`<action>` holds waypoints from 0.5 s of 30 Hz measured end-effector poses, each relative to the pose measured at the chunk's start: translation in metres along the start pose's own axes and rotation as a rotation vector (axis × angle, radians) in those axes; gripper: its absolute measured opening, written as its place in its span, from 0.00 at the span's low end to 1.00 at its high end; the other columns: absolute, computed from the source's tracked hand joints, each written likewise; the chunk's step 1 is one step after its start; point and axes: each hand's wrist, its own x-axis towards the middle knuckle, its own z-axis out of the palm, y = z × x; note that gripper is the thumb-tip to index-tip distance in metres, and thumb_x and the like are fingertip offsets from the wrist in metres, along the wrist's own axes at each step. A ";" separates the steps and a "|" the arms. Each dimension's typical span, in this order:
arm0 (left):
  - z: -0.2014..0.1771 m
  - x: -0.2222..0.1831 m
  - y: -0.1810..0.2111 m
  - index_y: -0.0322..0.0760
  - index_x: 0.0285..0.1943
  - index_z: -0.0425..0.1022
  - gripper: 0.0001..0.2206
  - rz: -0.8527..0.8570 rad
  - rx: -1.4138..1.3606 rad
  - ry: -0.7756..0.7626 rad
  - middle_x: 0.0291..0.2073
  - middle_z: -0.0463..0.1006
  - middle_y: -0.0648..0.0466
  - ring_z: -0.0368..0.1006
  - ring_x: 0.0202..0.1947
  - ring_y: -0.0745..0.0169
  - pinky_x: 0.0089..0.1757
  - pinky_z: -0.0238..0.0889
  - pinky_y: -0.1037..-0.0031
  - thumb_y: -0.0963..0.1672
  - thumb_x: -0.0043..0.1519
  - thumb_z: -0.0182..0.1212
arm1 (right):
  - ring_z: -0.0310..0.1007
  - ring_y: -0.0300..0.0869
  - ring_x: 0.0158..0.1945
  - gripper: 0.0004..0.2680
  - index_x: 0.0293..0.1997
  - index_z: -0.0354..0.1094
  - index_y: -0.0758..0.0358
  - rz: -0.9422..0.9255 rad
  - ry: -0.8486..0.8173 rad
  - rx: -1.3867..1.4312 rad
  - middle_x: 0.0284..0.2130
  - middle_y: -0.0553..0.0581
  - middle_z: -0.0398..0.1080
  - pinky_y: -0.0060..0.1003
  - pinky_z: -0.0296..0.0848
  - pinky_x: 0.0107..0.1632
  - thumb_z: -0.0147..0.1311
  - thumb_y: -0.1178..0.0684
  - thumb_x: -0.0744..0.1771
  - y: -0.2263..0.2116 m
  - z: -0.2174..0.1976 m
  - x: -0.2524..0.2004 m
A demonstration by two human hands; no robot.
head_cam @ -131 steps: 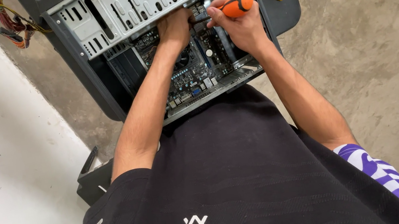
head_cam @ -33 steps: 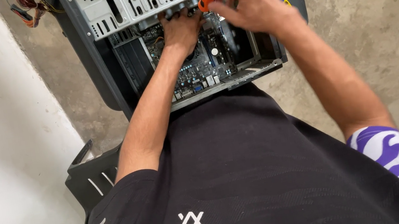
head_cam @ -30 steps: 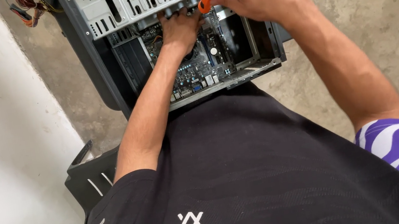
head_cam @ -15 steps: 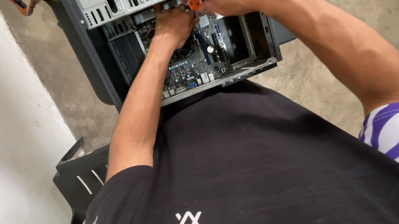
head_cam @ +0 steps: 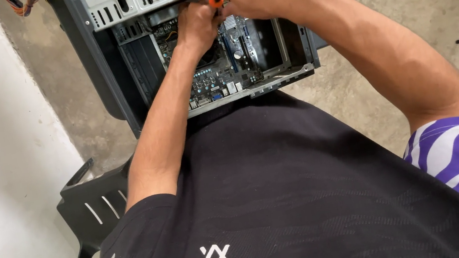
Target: The person is unscrewing the motherboard from a computer case, cleaning the internal components with a brush, and inspecting the power supply unit.
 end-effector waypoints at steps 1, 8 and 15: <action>0.003 0.003 -0.010 0.27 0.42 0.79 0.03 0.188 0.142 0.016 0.36 0.85 0.44 0.85 0.32 0.51 0.35 0.84 0.68 0.36 0.62 0.67 | 0.69 0.51 0.25 0.06 0.39 0.72 0.61 -0.023 -0.070 0.112 0.26 0.59 0.71 0.47 0.61 0.23 0.52 0.66 0.65 0.000 -0.006 -0.001; 0.003 -0.001 -0.010 0.25 0.33 0.81 0.08 0.278 -0.003 0.179 0.31 0.86 0.44 0.85 0.25 0.56 0.27 0.82 0.83 0.39 0.58 0.76 | 0.78 0.49 0.25 0.26 0.31 0.77 0.62 0.340 -0.026 -0.138 0.21 0.54 0.75 0.47 0.74 0.21 0.58 0.26 0.73 -0.004 0.028 0.009; 0.000 -0.001 -0.004 0.30 0.43 0.81 0.03 0.253 -0.030 -0.028 0.31 0.84 0.45 0.79 0.27 0.53 0.33 0.76 0.67 0.38 0.63 0.64 | 0.71 0.50 0.32 0.07 0.38 0.72 0.64 -0.045 0.087 -0.015 0.32 0.59 0.69 0.45 0.68 0.28 0.64 0.52 0.65 0.006 0.019 0.001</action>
